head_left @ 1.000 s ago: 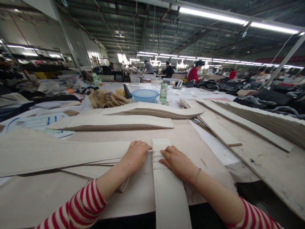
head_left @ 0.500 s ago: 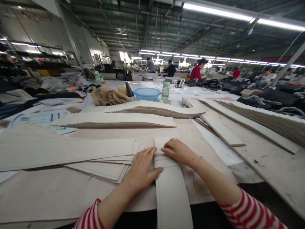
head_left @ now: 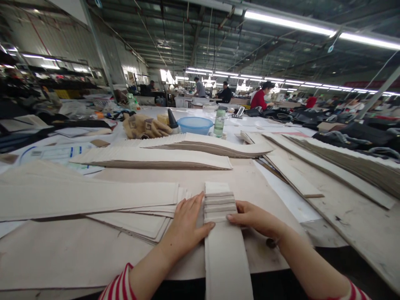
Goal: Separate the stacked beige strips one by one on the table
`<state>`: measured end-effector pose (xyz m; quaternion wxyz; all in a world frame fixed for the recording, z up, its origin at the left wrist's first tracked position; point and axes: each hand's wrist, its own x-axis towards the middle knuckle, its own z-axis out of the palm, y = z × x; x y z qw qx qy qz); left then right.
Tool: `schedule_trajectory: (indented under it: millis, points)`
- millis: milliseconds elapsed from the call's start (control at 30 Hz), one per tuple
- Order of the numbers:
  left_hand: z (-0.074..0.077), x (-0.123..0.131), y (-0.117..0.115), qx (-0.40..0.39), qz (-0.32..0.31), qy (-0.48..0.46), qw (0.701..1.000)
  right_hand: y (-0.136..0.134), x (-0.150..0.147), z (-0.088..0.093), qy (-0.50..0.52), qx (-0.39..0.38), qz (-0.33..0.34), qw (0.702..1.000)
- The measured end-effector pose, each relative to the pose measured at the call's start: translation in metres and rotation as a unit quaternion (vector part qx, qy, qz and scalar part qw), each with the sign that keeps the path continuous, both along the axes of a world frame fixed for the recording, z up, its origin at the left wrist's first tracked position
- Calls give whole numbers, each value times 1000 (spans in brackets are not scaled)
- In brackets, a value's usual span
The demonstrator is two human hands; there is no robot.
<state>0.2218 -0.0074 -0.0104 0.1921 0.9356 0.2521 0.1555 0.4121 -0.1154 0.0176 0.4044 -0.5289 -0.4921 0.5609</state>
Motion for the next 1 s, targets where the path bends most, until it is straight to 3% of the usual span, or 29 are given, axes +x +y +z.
schedule_trajectory:
  millis: [133,433,567,633,700,767,833,967,1000]
  points:
    - [-1,0,-1,6,12,5,1000,0,-5,-5,-29,47,-20,998]
    - [3,-1,0,13,11,-13,1000,-7,-5,-15,67,45,-43,996]
    - [4,-6,-6,76,10,-73,994,-10,-8,-14,77,47,-62,994]
    - [8,-9,-19,111,-14,-112,987,-10,-10,-13,66,58,-68,994]
    - [12,-8,-36,110,-80,-120,983,-9,-10,-14,42,76,-69,994]
    - [14,-4,-51,75,-146,-98,982,-7,-7,-17,0,97,-68,993]
    - [13,1,-61,39,-164,-77,983,-6,-1,-21,-92,114,-88,985]
    - [6,7,-62,0,-142,-78,987,-5,17,-19,-354,155,-210,898]
    - [5,7,-61,-7,-140,-81,987,-4,20,-15,-404,167,-210,875]
